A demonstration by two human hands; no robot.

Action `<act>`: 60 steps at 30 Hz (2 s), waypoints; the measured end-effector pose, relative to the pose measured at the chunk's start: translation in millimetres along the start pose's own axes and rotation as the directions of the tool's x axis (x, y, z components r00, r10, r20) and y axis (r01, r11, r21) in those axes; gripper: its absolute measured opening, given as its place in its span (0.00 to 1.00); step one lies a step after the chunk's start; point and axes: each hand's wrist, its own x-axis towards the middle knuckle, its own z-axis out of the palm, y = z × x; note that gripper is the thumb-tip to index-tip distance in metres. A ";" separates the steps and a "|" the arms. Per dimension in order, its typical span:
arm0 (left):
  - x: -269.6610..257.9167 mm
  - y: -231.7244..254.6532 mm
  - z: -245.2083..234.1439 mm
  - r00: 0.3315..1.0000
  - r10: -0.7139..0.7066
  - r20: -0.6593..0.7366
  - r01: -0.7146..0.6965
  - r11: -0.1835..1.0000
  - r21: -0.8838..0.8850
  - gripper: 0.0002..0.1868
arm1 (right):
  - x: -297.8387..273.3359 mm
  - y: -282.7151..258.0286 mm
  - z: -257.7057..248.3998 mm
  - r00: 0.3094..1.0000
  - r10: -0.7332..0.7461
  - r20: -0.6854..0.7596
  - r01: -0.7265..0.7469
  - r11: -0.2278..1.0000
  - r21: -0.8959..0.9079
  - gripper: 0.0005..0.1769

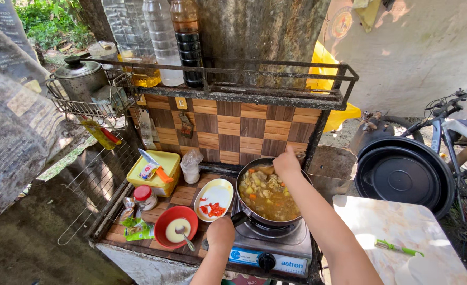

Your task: The person stirs a pot of food cooking on a portable stove with a wooden spatula, adds ingredients from a small plate and a bowl, and then carries the bowl and a spoon back to an outdoor sink.

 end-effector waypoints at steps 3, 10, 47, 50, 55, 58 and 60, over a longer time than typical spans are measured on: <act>-2.3 1.4 -2.3 1.000 -0.003 0.007 0.003 1.000 0.016 0.07 | -12.0 -2.2 -20.0 0.994 -0.091 0.063 0.089 0.996 0.026 0.16; -0.7 1.3 -2.7 1.000 -0.014 0.006 0.014 1.000 -0.001 0.08 | -43.7 -24.8 -81.0 0.993 -0.036 -0.115 0.034 0.999 -0.022 0.14; -4.1 2.3 -14.7 0.999 -0.012 0.052 0.016 0.997 -0.080 0.09 | -163.0 -109.7 40.9 0.935 0.352 -0.051 -0.349 0.935 0.059 0.14; -3.6 2.5 -14.5 0.999 0.001 0.047 0.002 0.999 -0.049 0.10 | -142.6 -104.2 62.7 0.905 0.417 -0.088 -0.387 0.890 0.241 0.13; -1.1 1.9 -13.5 0.998 -0.019 0.063 0.021 0.999 -0.042 0.10 | -140.8 -53.2 70.0 0.903 0.399 0.156 -0.412 0.707 0.575 0.16; -2.5 1.7 -11.4 0.998 -0.021 0.057 0.024 0.998 -0.054 0.10 | -150.9 -16.0 55.2 0.894 0.330 0.303 -0.446 0.598 0.666 0.19; -2.3 1.5 -10.8 0.998 -0.023 0.052 0.026 0.998 -0.058 0.10 | -155.5 4.7 47.2 0.887 0.309 0.343 -0.461 0.577 0.674 0.26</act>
